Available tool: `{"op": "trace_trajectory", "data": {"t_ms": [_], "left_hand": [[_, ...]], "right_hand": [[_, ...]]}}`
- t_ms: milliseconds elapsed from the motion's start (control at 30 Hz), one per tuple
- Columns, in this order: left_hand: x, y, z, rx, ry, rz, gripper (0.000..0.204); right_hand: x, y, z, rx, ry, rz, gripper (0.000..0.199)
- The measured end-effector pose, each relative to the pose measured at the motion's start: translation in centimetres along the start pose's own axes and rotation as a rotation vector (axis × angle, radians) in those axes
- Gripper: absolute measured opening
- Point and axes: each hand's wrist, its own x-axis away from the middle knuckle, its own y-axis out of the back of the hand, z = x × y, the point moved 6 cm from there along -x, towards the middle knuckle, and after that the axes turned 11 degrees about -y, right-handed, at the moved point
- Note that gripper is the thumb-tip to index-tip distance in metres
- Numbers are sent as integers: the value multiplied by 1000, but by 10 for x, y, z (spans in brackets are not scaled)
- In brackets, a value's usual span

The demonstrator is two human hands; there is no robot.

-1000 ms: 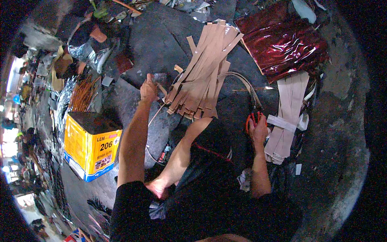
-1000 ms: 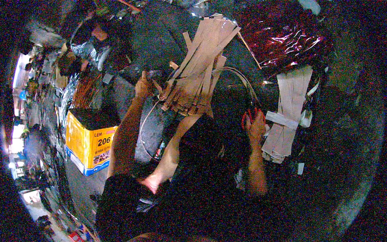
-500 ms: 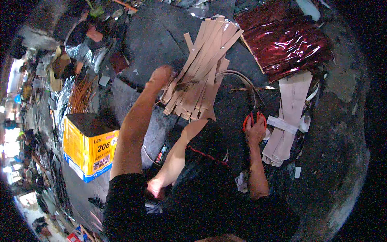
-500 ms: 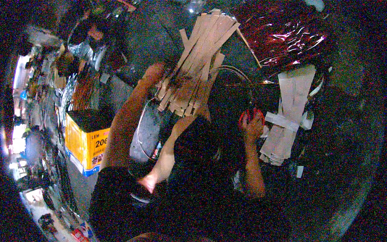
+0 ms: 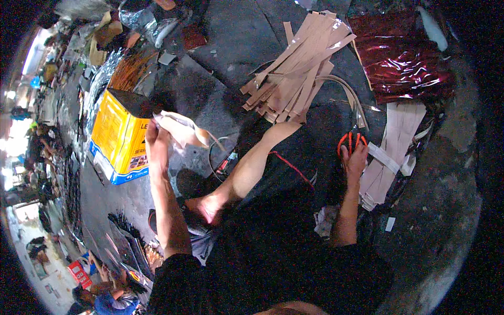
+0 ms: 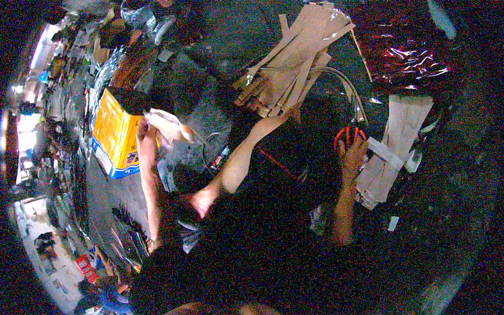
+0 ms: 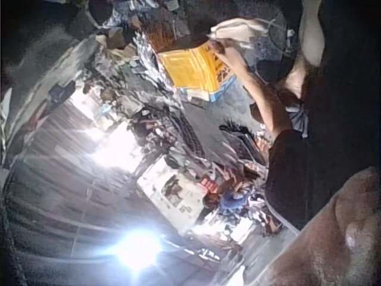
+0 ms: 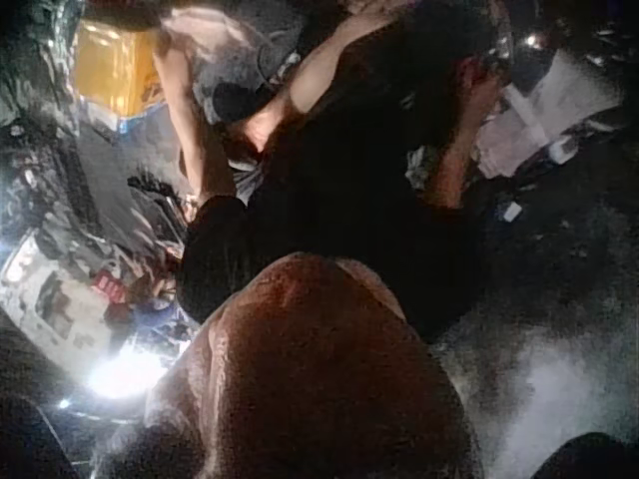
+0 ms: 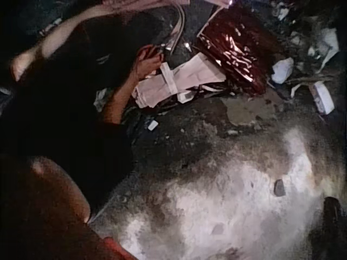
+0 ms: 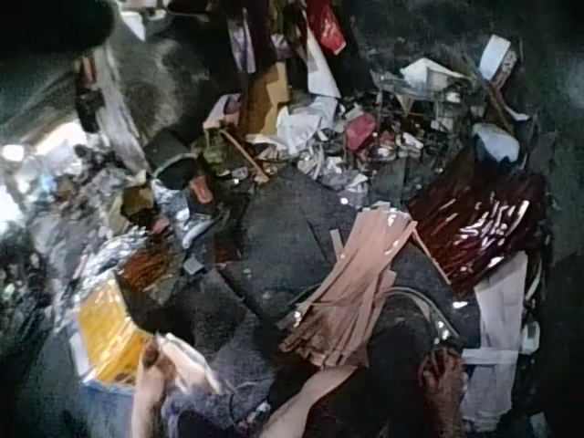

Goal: The person uses red-handled scissors to cut a long strip of light brown material into smaller pieces. The cut pieces are gathered and stacked on the floor beside a yellow box.

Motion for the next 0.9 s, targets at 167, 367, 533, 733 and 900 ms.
{"op": "trace_trajectory", "data": {"t_ms": [167,367,533,733,900], "left_hand": [[48,-2,-9,454,95,17,38],[92,-81,-59,504,99,342,42],[107,-76,-5,631,-41,373,46],[154,-78,-27,1255,154,409,66],[204,-135,-41,124,90,1079,26]], "right_hand": [[-8,89,103,-211,21,112,54],[96,130,278,-1261,700,775,85],[183,59,329,-1442,302,1228,39],[142,76,299,-1298,260,764,14],[106,106,295,-1455,173,704,9]]}}
